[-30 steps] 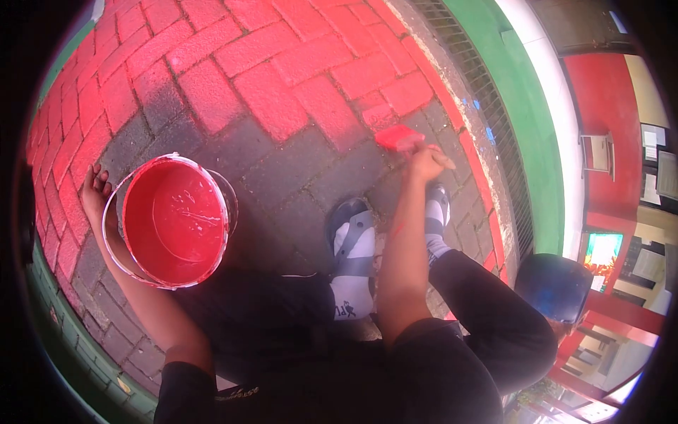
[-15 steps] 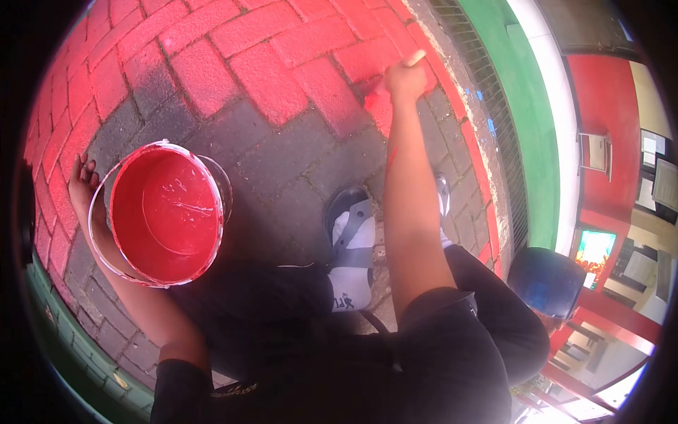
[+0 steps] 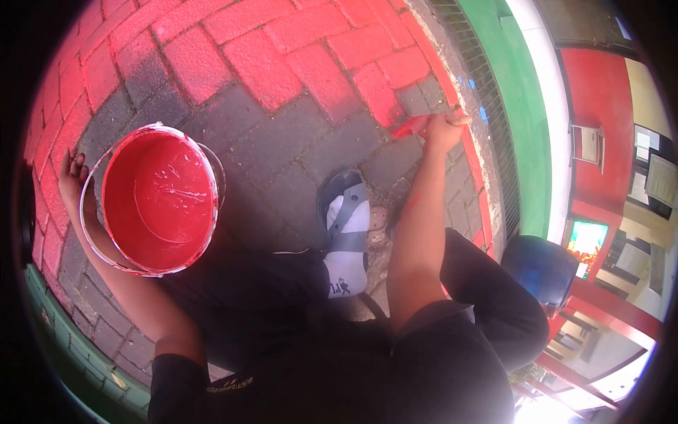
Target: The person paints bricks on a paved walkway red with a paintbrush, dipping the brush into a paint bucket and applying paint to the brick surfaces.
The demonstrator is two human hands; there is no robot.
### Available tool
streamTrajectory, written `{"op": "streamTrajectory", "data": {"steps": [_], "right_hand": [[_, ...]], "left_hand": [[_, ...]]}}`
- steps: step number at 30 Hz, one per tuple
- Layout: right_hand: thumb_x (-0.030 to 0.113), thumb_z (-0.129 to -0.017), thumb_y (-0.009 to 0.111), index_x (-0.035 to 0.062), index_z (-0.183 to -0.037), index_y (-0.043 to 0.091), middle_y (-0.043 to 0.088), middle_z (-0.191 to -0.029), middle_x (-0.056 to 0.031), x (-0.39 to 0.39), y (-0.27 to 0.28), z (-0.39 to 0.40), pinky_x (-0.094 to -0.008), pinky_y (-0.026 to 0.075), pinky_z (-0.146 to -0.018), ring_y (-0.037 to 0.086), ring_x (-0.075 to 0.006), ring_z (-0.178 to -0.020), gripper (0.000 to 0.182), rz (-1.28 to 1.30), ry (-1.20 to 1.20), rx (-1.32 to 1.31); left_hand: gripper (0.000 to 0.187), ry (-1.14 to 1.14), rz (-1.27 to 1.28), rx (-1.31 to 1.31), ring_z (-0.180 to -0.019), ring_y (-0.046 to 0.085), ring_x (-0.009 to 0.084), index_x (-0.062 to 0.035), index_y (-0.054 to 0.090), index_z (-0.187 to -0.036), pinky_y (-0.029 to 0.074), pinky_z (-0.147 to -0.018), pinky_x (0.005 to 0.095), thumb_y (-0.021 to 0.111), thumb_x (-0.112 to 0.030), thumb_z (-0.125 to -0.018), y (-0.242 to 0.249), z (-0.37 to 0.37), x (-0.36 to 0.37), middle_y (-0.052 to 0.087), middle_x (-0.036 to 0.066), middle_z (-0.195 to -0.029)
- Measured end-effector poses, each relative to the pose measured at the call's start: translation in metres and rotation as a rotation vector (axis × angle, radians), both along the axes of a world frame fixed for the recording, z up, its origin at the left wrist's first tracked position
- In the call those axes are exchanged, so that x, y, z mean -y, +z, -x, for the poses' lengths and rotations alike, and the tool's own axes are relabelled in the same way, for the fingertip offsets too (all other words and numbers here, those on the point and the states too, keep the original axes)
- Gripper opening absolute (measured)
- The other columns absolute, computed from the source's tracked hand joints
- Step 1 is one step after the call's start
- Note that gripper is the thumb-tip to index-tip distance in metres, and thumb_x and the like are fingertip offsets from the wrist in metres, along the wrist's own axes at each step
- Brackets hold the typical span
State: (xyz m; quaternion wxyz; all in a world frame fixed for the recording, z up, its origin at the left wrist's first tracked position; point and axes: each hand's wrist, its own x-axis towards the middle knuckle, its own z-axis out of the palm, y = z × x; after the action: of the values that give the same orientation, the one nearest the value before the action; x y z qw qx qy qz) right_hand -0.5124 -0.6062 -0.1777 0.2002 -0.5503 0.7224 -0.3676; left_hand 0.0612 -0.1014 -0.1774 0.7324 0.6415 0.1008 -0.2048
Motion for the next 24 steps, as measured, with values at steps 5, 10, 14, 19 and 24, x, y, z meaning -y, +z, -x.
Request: {"op": "streamTrajectory", "data": {"steps": [5, 10, 14, 19, 24], "right_hand": [[0.021, -0.085, 0.064, -0.0031, -0.096, 0.070, 0.072, -0.090, -0.0214, 0.035, -0.027, -0.049, -0.0431, 0.059, -0.072, 0.072, -0.0330, -0.087, 0.027, -0.067, 0.039, -0.354], [0.020, -0.090, 0.060, -0.0052, -0.100, 0.066, 0.071, -0.090, -0.0214, 0.055, -0.002, -0.149, -0.0430, 0.058, -0.072, 0.072, -0.0350, -0.082, 0.028, -0.191, 0.204, 0.046], [0.009, -0.094, 0.054, -0.0062, -0.099, 0.058, 0.069, -0.086, -0.0199, 0.050, -0.023, -0.128, -0.0444, 0.059, -0.063, 0.071, -0.0340, -0.073, 0.016, -0.152, 0.266, 0.500], [0.010, -0.095, 0.054, -0.0059, -0.102, 0.055, 0.068, -0.097, -0.0193, -0.014, -0.016, -0.056, -0.0440, 0.063, -0.065, 0.071, -0.0315, -0.078, 0.018, -0.109, 0.075, 0.491], [0.012, -0.099, 0.049, -0.0031, -0.096, 0.055, 0.069, -0.096, -0.0191, -0.003, 0.022, -0.053, -0.0421, 0.065, -0.058, 0.073, -0.0279, -0.074, 0.017, -0.119, 0.090, 0.314]], "left_hand": [[0.031, 0.039, -0.034, -0.014, -0.058, 0.036, 0.0061, -0.0071, 0.062, -0.120, 0.028, -0.052, 0.0217, 0.060, -0.032, -0.101, 0.010, 0.007, 0.008, 0.060, 0.000, -0.085], [0.031, 0.052, -0.004, 0.004, -0.058, 0.036, 0.0055, -0.0053, 0.061, -0.120, 0.027, -0.051, 0.0210, 0.060, -0.030, -0.101, 0.005, 0.004, 0.005, 0.059, 0.000, -0.087], [0.032, 0.045, -0.024, 0.008, -0.058, 0.035, 0.0050, -0.0032, 0.060, -0.122, 0.027, -0.050, 0.0204, 0.059, -0.028, -0.102, 0.009, 0.004, 0.006, 0.057, 0.001, -0.088], [0.032, 0.035, -0.004, 0.013, -0.058, 0.035, 0.0046, -0.0032, 0.060, -0.122, 0.028, -0.050, 0.0203, 0.059, -0.028, -0.102, 0.011, 0.007, 0.005, 0.058, 0.001, -0.087], [0.036, -0.011, -0.078, 0.005, -0.059, 0.037, 0.0043, -0.0052, 0.061, -0.123, 0.029, -0.051, 0.0189, 0.061, -0.033, -0.100, 0.024, 0.023, 0.025, 0.061, 0.000, -0.085]]}}
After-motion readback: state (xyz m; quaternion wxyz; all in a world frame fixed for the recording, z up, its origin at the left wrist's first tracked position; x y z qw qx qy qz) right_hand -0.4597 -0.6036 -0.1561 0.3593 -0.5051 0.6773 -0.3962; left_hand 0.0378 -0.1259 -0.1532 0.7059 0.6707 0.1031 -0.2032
